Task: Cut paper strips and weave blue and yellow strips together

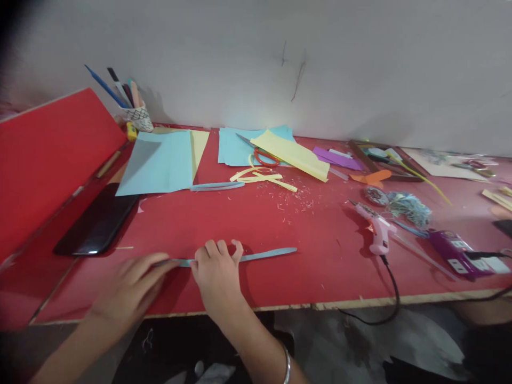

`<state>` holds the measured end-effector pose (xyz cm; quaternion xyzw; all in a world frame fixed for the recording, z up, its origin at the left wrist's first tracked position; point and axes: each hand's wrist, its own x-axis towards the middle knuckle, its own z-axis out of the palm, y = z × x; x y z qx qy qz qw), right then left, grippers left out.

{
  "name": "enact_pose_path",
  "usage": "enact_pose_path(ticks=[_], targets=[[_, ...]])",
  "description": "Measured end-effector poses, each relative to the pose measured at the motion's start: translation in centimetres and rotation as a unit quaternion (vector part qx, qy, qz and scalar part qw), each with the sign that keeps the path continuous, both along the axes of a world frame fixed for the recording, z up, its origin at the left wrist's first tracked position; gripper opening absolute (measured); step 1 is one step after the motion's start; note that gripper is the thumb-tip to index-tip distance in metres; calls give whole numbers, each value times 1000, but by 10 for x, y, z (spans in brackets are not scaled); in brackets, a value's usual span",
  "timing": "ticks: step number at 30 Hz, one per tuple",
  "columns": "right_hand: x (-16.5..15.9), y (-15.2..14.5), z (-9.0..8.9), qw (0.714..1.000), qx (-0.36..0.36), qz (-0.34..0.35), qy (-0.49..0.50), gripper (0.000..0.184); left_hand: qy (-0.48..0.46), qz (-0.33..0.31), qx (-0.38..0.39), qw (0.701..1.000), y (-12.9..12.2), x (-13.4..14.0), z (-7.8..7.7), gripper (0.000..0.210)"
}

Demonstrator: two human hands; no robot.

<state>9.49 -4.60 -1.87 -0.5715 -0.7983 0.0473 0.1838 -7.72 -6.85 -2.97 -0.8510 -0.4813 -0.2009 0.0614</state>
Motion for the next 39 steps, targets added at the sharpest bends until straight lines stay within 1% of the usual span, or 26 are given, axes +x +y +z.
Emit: enact_pose_path(ticks=[3,4,6,10,12,15,19,24,28,33,36,39], targets=[[0,0,2,1000,-14,5,1,15,59,4,40,997,-15,19,0,31],[1,-1,3,1000,-18,7,3,15,69,14,55,996,-18,22,0,32],[4,-2,4,999,-27,16,13,14,85,14,62,994,-22,24,1,35],[21,-7,9,998,-42,19,49,11,91,-13,31,995,-20,23,3,42],[31,-9,11,997,-46,5,69,10,91,-8,25,996,-19,25,5,43],[39,-9,12,995,-51,-10,82,12,93,-2,37,995,-20,31,5,43],[40,-5,10,998,-41,-8,56,17,95,10,29,995,-24,35,4,50],[38,-3,10,999,-28,-5,23,21,109,27,12,994,-28,35,2,56],[38,-2,11,1000,-27,-8,14,21,100,44,-14,994,-28,35,2,58],[39,0,12,999,-34,0,7,21,83,45,-36,995,-28,36,4,58],[40,1,12,999,-39,0,14,21,80,49,-36,995,-29,37,5,57],[43,0,10,999,-35,-9,26,19,74,43,-16,996,-28,36,6,56]])
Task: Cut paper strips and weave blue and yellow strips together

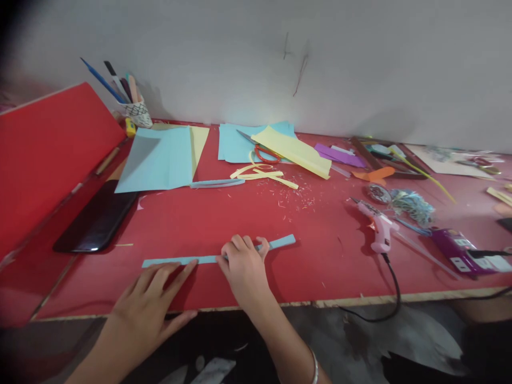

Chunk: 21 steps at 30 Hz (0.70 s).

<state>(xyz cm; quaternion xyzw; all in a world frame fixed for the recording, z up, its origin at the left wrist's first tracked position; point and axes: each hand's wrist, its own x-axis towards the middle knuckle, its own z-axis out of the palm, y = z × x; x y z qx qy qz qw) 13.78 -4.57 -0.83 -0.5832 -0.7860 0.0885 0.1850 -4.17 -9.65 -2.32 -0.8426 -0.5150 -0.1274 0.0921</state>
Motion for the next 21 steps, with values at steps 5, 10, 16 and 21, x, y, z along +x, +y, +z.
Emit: enact_pose_path(ticks=[5,10,16,21], targets=[[14,-2,-1,1000,14,-11,8,19,-32,-15,22,999,2,-6,2,52],[38,-4,2,1000,5,6,26,20,-47,-21,28,998,2,-9,1,48],[60,-5,5,998,-18,-8,52,24,-45,-23,23,998,3,-9,0,48],[69,-4,5,999,-17,-31,39,25,-24,-30,34,999,2,-9,-1,50]])
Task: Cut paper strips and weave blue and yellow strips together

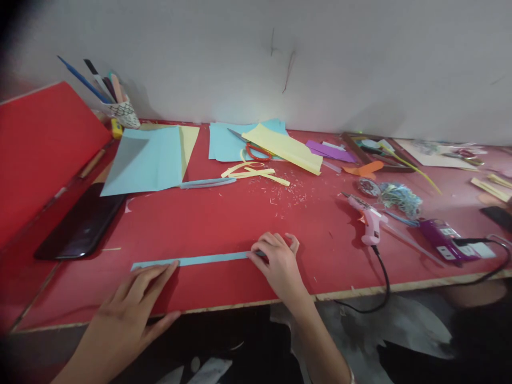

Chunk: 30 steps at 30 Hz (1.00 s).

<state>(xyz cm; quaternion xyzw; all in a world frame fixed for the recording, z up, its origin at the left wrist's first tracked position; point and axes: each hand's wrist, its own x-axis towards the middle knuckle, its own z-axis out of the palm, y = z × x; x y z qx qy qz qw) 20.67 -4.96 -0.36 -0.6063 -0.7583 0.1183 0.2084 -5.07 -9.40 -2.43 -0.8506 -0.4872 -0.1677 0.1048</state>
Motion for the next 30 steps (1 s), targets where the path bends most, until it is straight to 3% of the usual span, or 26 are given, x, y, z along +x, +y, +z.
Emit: enact_pose_path(ticks=[8,23,30], targets=[[22,2,-4,1000,0,11,4,20,2,10,-6,1000,0,0,1,50],[41,-6,-8,996,57,-62,-20,28,9,14,-4,1000,-1,1,2,50],[47,-8,-10,991,86,-94,-40,32,55,47,-74,995,-4,2,4,50]])
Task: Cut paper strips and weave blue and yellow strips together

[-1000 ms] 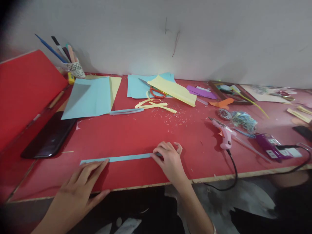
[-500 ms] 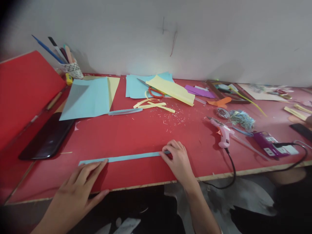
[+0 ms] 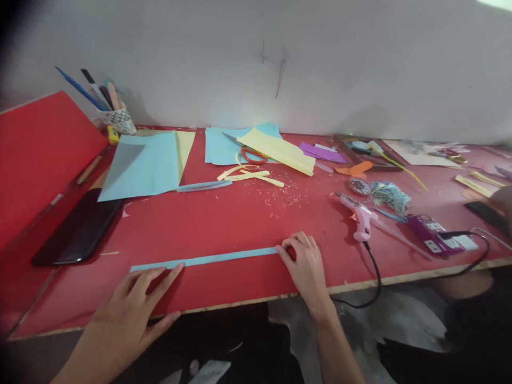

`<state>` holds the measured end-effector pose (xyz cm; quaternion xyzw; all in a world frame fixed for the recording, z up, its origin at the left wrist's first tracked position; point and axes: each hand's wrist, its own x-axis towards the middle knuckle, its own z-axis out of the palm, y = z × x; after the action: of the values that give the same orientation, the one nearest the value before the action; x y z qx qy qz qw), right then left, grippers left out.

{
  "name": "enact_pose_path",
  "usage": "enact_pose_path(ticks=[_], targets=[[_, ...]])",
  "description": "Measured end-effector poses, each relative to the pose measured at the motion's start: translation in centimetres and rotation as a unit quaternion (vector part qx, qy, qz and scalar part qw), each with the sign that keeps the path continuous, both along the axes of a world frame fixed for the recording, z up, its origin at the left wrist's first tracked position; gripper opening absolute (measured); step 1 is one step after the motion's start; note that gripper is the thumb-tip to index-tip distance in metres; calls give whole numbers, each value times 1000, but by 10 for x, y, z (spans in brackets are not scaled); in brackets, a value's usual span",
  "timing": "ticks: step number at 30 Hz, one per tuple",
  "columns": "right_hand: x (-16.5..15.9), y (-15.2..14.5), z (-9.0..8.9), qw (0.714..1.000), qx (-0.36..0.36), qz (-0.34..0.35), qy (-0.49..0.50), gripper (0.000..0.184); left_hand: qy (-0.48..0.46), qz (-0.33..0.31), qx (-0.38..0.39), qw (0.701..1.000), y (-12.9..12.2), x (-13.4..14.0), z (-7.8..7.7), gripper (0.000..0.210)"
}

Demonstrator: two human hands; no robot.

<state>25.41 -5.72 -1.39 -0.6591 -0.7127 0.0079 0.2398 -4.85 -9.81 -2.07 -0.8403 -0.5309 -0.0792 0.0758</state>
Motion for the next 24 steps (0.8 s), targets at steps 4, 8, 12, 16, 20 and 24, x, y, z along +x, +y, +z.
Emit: enact_pose_path(ticks=[4,8,12,16,20,24], targets=[[-1,0,-3,999,8,-13,-39,32,14,10,-41,999,2,1,0,60],[-10,-6,0,991,54,-67,-104,30,17,31,-85,996,3,6,6,65],[-51,-21,12,973,162,-111,-124,30,28,74,-150,986,5,15,19,68],[-108,-36,14,972,56,185,-134,41,27,79,-209,974,10,18,24,68],[-134,-38,3,955,-96,253,-117,65,24,64,-184,980,11,17,22,67],[-124,-38,0,958,-131,232,-104,72,34,67,-173,982,10,15,19,68]])
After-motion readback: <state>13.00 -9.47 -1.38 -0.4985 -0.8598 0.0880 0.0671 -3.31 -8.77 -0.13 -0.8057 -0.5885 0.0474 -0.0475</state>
